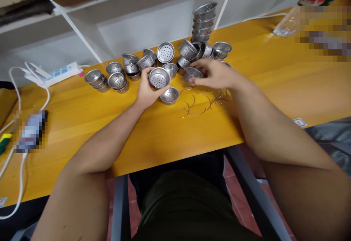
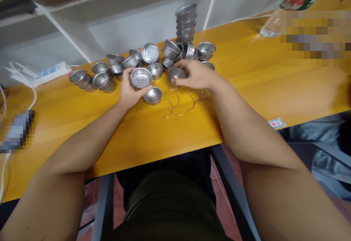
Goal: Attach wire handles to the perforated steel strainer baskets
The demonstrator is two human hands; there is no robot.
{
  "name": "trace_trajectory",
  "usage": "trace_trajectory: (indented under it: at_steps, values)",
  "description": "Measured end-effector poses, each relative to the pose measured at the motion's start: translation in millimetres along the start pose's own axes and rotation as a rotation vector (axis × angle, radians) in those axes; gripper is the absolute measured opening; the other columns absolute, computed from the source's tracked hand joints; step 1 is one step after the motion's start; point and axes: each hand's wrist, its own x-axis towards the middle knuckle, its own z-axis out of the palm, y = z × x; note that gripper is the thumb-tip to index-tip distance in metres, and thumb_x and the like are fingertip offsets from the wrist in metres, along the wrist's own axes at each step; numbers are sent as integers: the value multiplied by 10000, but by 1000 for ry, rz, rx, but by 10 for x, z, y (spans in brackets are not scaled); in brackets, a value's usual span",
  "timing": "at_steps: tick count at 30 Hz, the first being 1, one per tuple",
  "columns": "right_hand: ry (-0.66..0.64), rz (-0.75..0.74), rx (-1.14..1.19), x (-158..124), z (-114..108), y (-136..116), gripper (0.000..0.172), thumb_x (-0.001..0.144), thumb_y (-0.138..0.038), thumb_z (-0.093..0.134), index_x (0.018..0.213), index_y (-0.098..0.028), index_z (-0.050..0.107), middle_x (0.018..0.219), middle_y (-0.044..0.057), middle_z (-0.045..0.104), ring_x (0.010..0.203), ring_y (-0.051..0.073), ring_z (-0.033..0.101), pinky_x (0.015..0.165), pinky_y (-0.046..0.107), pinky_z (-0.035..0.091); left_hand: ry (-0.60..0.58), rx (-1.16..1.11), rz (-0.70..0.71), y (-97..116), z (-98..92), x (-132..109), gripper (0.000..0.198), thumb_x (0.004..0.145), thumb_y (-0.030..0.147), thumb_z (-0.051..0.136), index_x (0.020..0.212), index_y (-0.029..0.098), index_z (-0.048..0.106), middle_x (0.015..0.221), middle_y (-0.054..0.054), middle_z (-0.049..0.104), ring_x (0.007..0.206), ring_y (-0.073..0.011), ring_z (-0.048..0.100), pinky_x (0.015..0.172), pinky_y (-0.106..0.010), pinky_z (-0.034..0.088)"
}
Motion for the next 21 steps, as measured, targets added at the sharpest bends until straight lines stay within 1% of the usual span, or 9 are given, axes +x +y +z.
trace_trajectory:
  at_steps: [2,3,5,8,11,14,16,18,21]
  values:
    - [31,71,8,11,44,23,648,1000,-768,941,1435,-287,941,1296,152,975,1122,479,894,1093,747,756,-26,-24,-18,28,35,-13,1061,976,899,1066,1702,350,520,1634,-148,725,1503,-413,847,1311,-615,746]
    - [40,84,1,16,70,35,615,990,-747,955,1392,-283,945,1269,145,981,1104,472,898,1077,735,762,-42,-38,-30,42,47,-16,1052,985,933,1036,1697,351,525,1622,-146,739,1480,-404,859,1285,-600,760]
    - [64,86,-21,29,130,75,602,951,-694,996,1365,-260,942,1302,156,981,1148,488,907,1102,741,758,-75,-78,-52,58,63,-15,1025,1021,978,967,1706,363,515,1628,-142,753,1455,-378,879,1240,-557,781]
    - [127,89,-69,61,262,175,665,893,-629,1064,1410,-237,917,1388,199,952,1229,531,899,1146,797,737,-110,-124,-54,62,75,-14,994,1068,999,896,1735,384,487,1659,-139,754,1459,-357,890,1219,-526,793]
    - [203,73,-142,95,419,250,684,854,-599,1125,1400,-250,907,1405,203,911,1264,531,876,1182,795,723,-120,-122,-50,74,79,-21,980,1071,987,903,1729,382,501,1659,-139,759,1465,-362,889,1242,-539,790]
    - [224,53,-161,93,483,211,679,832,-557,1155,1386,-261,896,1417,184,867,1269,510,860,1218,776,712,-110,-117,-48,92,82,-28,954,1078,964,912,1715,371,522,1641,-140,763,1447,-364,889,1245,-546,788]
    - [202,47,-148,65,423,135,682,829,-552,1153,1380,-266,871,1437,184,853,1289,511,851,1228,776,710,-88,-109,-37,86,87,-28,966,1073,968,913,1718,366,519,1635,-141,757,1449,-369,883,1253,-561,783]
    - [158,55,-135,24,287,74,614,872,-558,1107,1334,-260,834,1418,203,865,1280,511,844,1199,768,718,-58,-94,-23,64,93,-25,998,1055,985,919,1723,365,513,1645,-143,744,1481,-380,866,1285,-585,769]
    - [95,104,-116,-23,37,89,347,1003,-498,931,1190,-264,757,1224,211,895,1065,442,836,1035,715,736,-48,-72,-43,24,95,-22,1030,1027,980,955,1725,366,510,1672,-145,729,1537,-396,842,1333,-602,744]
